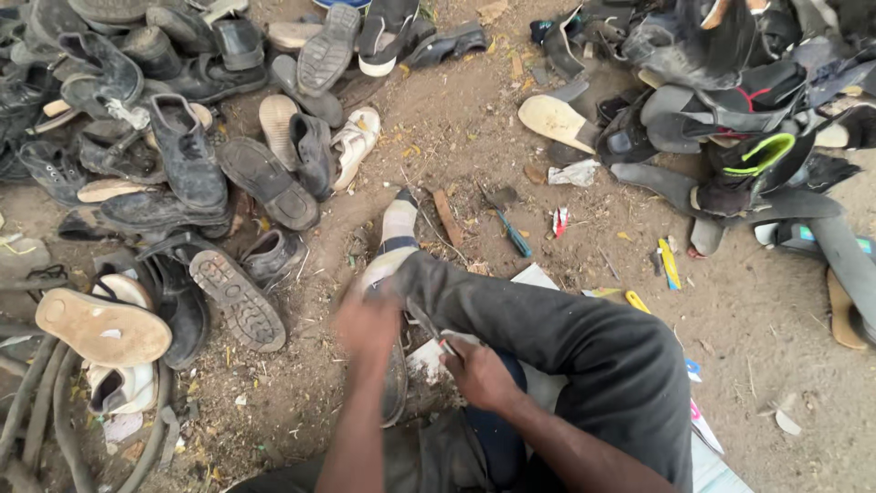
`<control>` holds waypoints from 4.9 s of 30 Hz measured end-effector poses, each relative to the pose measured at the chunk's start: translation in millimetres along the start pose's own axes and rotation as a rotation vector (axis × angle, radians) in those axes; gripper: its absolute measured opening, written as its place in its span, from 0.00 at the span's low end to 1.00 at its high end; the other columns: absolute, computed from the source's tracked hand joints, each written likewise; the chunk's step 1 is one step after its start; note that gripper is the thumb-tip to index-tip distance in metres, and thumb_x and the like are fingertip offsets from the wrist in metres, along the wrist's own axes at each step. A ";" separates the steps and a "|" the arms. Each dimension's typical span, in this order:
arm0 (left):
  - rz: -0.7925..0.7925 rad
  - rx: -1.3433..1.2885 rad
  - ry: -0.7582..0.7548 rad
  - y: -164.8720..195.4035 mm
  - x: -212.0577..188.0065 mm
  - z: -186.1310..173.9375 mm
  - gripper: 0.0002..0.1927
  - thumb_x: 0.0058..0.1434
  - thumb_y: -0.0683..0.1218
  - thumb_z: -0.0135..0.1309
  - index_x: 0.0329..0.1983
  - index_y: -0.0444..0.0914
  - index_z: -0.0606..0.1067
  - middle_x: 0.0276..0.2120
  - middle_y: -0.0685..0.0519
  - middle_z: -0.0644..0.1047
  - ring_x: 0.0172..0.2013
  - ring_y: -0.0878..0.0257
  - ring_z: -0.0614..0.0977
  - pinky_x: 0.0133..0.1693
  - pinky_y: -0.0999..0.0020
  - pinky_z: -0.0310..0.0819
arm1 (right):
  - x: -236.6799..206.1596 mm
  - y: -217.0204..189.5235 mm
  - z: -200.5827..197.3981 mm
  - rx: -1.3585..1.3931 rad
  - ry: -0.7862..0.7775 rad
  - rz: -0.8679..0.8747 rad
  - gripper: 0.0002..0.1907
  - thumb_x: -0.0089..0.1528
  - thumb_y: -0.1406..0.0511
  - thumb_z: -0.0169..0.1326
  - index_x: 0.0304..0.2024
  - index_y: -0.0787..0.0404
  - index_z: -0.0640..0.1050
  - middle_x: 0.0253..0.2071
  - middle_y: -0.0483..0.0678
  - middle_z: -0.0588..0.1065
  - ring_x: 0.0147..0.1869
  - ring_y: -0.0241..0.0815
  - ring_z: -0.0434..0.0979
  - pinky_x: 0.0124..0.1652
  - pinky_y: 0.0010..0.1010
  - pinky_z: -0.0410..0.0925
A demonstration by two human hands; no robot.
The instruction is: The person sits on the ground and uses a knife to cut and separate the sole from a black shoe. They repeatedly pry and scrape the shoe's edge while surrounded by a large pile of discarded footwear and debris.
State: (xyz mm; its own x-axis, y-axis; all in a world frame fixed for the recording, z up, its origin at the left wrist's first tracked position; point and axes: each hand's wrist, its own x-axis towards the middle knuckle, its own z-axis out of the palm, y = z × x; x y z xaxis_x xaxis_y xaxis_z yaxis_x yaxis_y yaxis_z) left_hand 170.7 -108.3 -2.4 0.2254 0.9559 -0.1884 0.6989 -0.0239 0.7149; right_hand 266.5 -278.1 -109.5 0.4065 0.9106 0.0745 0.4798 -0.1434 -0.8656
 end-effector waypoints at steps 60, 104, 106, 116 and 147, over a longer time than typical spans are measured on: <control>0.267 0.978 0.177 -208.7 -12.4 -9.9 0.27 0.64 0.49 0.49 0.66 0.37 0.64 0.65 0.33 0.69 0.61 0.40 0.70 0.58 0.48 0.64 | -10.0 -49.5 11.9 0.048 -0.002 -0.033 0.22 0.66 0.59 0.55 0.60 0.62 0.74 0.33 0.51 0.79 0.37 0.37 0.78 0.39 0.34 0.70; 0.351 0.684 0.088 -179.8 11.4 0.1 0.19 0.56 0.55 0.59 0.40 0.36 0.75 0.38 0.43 0.83 0.48 0.51 0.79 0.49 0.55 0.64 | 11.9 -12.1 55.3 -0.306 -0.133 0.183 0.18 0.64 0.57 0.53 0.52 0.60 0.77 0.35 0.65 0.79 0.43 0.69 0.79 0.42 0.55 0.70; 0.380 0.599 0.084 -180.6 9.9 -2.7 0.15 0.57 0.55 0.60 0.37 0.39 0.76 0.37 0.46 0.83 0.46 0.52 0.80 0.50 0.53 0.64 | 15.7 -3.7 61.1 -0.247 -0.110 0.187 0.16 0.65 0.58 0.53 0.48 0.60 0.79 0.35 0.64 0.79 0.43 0.68 0.79 0.42 0.54 0.70; 0.501 0.208 0.215 -206.4 15.0 2.7 0.16 0.54 0.53 0.67 0.30 0.39 0.74 0.32 0.46 0.81 0.38 0.45 0.80 0.44 0.48 0.70 | 15.9 25.0 56.4 -0.102 -0.214 0.277 0.19 0.65 0.58 0.53 0.55 0.58 0.78 0.34 0.61 0.79 0.35 0.56 0.81 0.40 0.42 0.70; 0.254 -0.026 0.119 -218.7 14.2 22.3 0.16 0.55 0.55 0.66 0.32 0.40 0.77 0.29 0.44 0.79 0.31 0.44 0.81 0.35 0.50 0.73 | 1.0 18.1 126.0 -0.029 -0.111 0.007 0.18 0.69 0.58 0.54 0.53 0.65 0.76 0.42 0.67 0.77 0.47 0.71 0.75 0.43 0.51 0.69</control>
State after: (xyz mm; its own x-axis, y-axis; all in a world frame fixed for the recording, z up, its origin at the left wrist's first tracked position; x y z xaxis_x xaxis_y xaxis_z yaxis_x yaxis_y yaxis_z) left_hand 36.2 -96.0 -176.4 0.3090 0.9478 0.0786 0.6122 -0.2615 0.7462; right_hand 177.6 -230.9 -187.5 0.3223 0.9466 0.0120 0.5005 -0.1596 -0.8509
